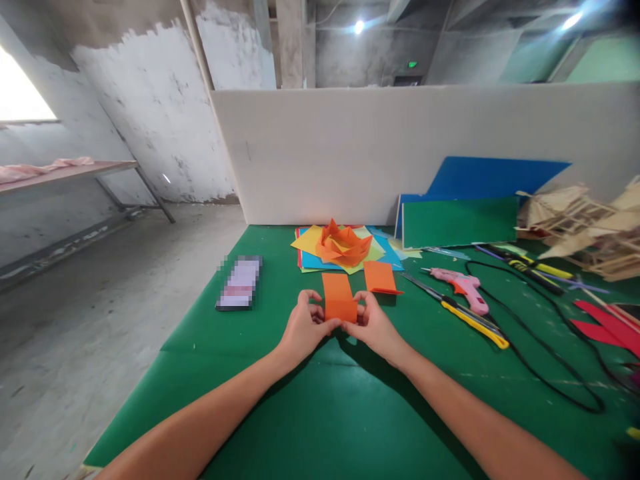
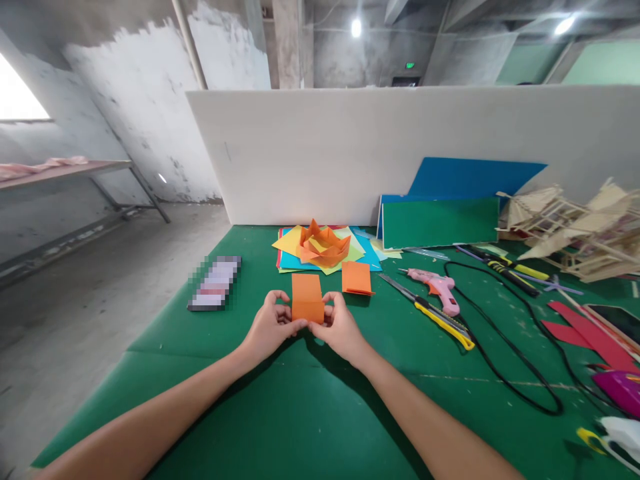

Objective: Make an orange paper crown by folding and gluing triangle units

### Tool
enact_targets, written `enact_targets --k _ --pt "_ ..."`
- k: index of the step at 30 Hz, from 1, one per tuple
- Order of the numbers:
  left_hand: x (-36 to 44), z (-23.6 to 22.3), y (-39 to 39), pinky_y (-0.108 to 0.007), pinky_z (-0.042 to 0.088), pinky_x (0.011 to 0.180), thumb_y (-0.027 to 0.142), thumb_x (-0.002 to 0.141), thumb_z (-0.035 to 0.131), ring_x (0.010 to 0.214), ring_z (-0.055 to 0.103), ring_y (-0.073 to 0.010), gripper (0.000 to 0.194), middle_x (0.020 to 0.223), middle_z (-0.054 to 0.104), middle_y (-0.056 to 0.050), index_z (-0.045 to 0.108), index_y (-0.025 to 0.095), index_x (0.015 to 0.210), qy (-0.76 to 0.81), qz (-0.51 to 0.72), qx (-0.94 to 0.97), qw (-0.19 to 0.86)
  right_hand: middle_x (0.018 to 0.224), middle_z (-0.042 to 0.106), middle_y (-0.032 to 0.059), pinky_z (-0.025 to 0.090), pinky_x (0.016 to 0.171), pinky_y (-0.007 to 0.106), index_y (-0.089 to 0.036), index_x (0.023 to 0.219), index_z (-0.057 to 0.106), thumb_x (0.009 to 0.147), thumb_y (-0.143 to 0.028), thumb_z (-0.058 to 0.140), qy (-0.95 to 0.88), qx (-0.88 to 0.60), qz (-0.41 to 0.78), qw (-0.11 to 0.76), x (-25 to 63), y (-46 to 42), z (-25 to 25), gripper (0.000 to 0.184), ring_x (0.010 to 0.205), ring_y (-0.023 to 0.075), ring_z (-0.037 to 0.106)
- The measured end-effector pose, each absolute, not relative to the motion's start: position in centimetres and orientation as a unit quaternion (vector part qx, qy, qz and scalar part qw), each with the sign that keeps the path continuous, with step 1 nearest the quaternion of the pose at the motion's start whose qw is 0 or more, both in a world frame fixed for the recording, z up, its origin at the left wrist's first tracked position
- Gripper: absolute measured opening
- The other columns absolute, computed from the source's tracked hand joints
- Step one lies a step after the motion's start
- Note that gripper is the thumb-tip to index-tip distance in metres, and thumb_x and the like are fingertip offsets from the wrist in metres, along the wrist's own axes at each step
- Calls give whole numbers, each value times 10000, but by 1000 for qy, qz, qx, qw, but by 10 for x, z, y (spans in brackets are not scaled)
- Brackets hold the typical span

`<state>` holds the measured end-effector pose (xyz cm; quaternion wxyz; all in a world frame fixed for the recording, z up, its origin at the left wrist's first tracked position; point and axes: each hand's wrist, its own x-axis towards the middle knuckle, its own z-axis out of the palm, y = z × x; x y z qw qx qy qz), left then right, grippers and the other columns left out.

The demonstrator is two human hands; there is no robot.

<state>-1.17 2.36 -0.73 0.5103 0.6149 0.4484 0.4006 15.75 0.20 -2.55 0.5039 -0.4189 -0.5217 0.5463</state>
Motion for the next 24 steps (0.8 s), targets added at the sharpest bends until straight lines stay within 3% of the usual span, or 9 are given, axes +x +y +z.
enact_targets --k 8,14,24 --pt "-15 -2 25 -184 372 479 329 634 756 470 516 -97 528 552 551 102 348 218 951 469 390 655 446 666 510 -105 331 509 215 -259 861 274 656 -215 645 -539 -445 502 509 158 5 -26 426 537 90 468" --pt "-27 1 32 -187 353 486 335 631 742 469 479 -90 526 558 539 102 352 211 961 487 387 654 430 664 533 -100 361 553 233 -256 814 254 624 -168 598 -537 -470 457 530 173 10 -25 402 564 98 473" --pt "-22 2 24 -180 354 477 312 649 731 469 481 -85 503 576 549 96 350 213 963 455 397 662 444 899 617 -4 486 756 347 -280 968 308 717 -369 703 -529 -407 543 510 161 1 -17 476 835 179 614"
